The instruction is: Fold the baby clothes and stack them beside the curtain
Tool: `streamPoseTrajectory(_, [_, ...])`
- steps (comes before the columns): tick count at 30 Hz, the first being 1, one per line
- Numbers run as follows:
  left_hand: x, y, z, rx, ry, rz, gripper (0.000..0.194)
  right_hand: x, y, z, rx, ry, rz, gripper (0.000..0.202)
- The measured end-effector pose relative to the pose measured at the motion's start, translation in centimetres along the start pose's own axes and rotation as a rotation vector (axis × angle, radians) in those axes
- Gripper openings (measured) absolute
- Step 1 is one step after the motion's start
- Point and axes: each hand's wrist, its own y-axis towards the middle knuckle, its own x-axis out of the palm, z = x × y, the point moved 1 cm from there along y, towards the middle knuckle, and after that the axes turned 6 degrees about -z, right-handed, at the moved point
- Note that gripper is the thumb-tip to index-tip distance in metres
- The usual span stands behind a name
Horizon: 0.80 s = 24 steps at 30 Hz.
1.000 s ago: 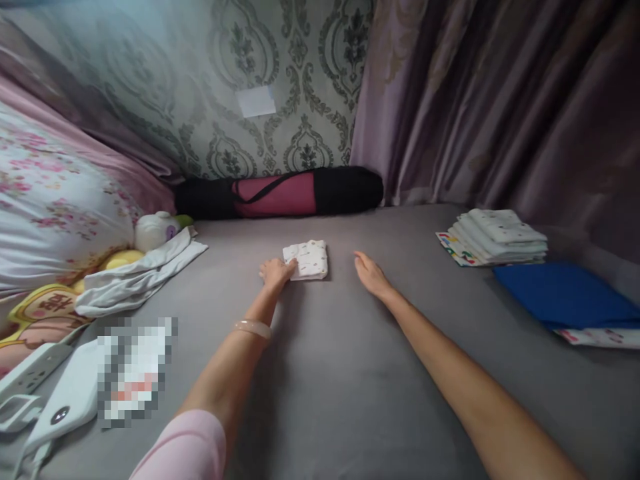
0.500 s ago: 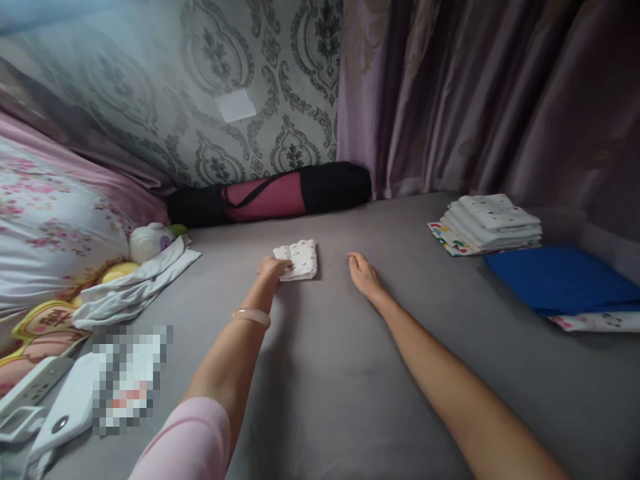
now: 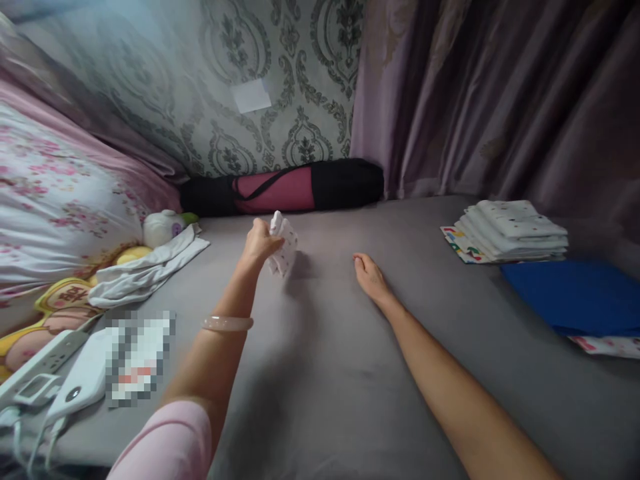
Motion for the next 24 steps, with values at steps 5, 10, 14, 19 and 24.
streamPoseTrajectory(5, [2.5,-1.6,0.6,0.081,0.380,0.003,0.027,0.2,-0.1,-0.1,-0.034,-0.051,0.006,0.033])
streamPoseTrajectory(10, [7.4,-2.6,0.8,0.105,0.321,-0.145,0.025,0.1,-0.5,0.0,-0.085,-0.086,-0.004,0.033])
streamPoseTrajectory(14, [8.4,-3.0,0.9,0.170,0.063,-0.324,0.036,0.0,-0.6,0.0,-0.114,-0.104,-0.009,0.033])
streamPoseTrajectory(19, [7.1,-2.3,0.2,0.447,0.042,-0.043,0.036,0.1,-0.5,-0.2,-0.116,-0.128,0.000,0.033])
streamPoseTrajectory(24, [9.4,-2.9,-0.7,0.678,0.395,-0.054,0.047,0.1,-0.5,-0.3,-0.111,-0.161,0.002,0.036])
